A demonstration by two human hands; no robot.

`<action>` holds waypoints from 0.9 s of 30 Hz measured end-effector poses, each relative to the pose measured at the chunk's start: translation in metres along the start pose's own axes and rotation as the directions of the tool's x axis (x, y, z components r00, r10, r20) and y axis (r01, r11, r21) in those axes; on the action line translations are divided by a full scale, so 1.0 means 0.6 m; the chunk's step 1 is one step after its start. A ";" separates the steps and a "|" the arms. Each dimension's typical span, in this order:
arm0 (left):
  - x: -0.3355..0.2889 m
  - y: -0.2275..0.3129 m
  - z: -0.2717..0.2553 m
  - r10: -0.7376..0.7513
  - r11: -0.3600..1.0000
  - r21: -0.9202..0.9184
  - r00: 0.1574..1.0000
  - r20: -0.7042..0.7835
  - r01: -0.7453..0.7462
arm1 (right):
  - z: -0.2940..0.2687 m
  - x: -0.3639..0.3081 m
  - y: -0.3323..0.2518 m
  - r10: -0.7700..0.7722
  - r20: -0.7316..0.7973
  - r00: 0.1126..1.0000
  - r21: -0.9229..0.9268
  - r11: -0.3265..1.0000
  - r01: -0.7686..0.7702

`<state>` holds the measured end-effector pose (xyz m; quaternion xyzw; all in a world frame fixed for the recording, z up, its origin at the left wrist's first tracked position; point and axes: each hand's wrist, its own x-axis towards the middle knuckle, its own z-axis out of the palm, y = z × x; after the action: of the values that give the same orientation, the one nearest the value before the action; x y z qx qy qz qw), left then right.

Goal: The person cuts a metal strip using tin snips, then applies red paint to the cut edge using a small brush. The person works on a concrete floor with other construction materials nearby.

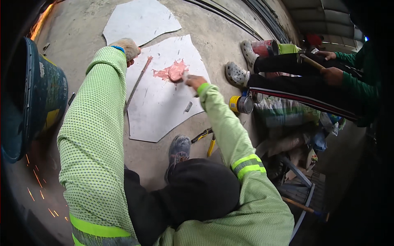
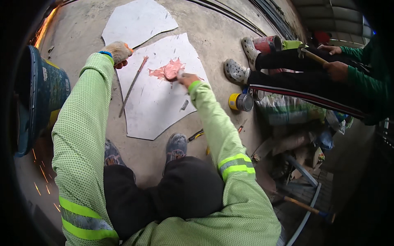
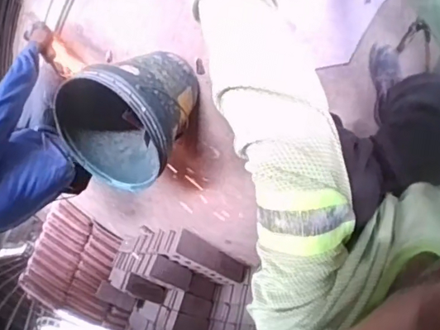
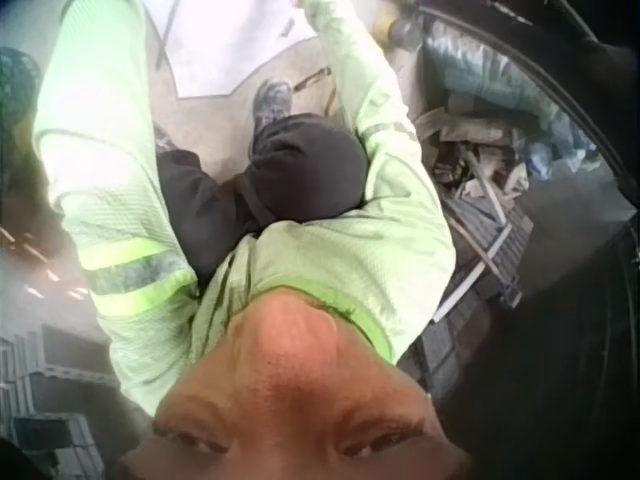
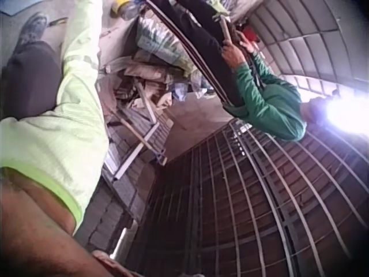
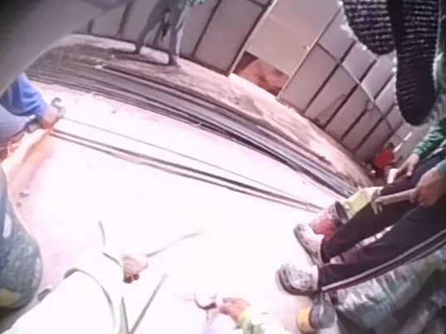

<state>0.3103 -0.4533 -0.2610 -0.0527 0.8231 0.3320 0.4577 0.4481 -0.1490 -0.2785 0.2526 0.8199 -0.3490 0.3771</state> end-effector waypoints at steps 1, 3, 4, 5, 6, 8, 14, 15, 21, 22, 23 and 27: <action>0.009 -0.001 0.008 -0.010 0.999 -0.031 1.000 -0.025 0.009 | 0.039 0.004 0.010 -0.054 -0.133 0.990 -0.194 0.981 0.027; -0.008 0.012 0.005 0.045 0.998 0.039 0.998 -0.037 -0.044 | 0.072 0.003 0.035 -0.237 -0.180 0.955 -0.441 0.887 0.137; -0.020 0.016 0.009 0.069 0.995 0.075 0.997 -0.029 -0.066 | 0.054 -0.001 0.053 -0.209 -0.089 0.974 -0.321 0.932 0.170; -0.025 0.018 0.007 0.050 0.995 0.084 0.999 -0.014 -0.049 | 0.026 -0.005 0.070 -0.190 0.006 0.982 -0.194 0.963 0.187; -0.023 0.017 0.007 0.038 0.997 0.064 0.999 -0.021 -0.037 | 0.006 -0.010 0.066 -0.190 0.100 0.977 -0.068 0.978 0.197; -0.018 0.015 0.009 0.015 1.000 0.023 0.999 -0.035 -0.014 | -0.009 -0.010 0.056 0.147 0.083 0.986 0.477 0.863 -0.169; -0.023 0.026 0.013 0.062 0.983 0.175 0.998 -0.028 -0.057 | 0.074 0.003 0.040 -0.158 0.020 0.987 0.109 0.982 0.155; -0.028 0.017 0.010 0.053 0.989 0.138 0.998 -0.030 -0.048 | 0.068 -0.029 0.015 -0.049 0.154 0.987 -0.004 0.999 0.050; 0.006 0.030 0.024 0.088 0.981 0.172 0.996 -0.004 -0.086 | 0.014 0.077 0.096 -0.369 -0.110 0.923 -0.344 0.885 0.313; 0.014 0.020 0.011 0.078 0.978 0.195 0.997 -0.020 -0.073 | 0.056 0.070 0.040 -0.280 -0.158 0.947 -0.314 0.924 0.221; 0.008 0.016 0.014 0.052 0.986 0.160 0.998 -0.032 -0.046 | 0.095 0.055 -0.014 -0.184 -0.210 0.960 -0.272 0.954 0.123; -0.015 0.015 0.017 0.064 0.979 0.196 0.998 -0.024 -0.058 | 0.034 0.032 -0.003 -0.312 0.104 0.944 -0.341 0.881 0.329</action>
<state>0.3191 -0.4420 -0.2530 0.0126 0.8597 0.2628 0.4378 0.4445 -0.1630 -0.3030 0.0335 0.8907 -0.2591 0.3720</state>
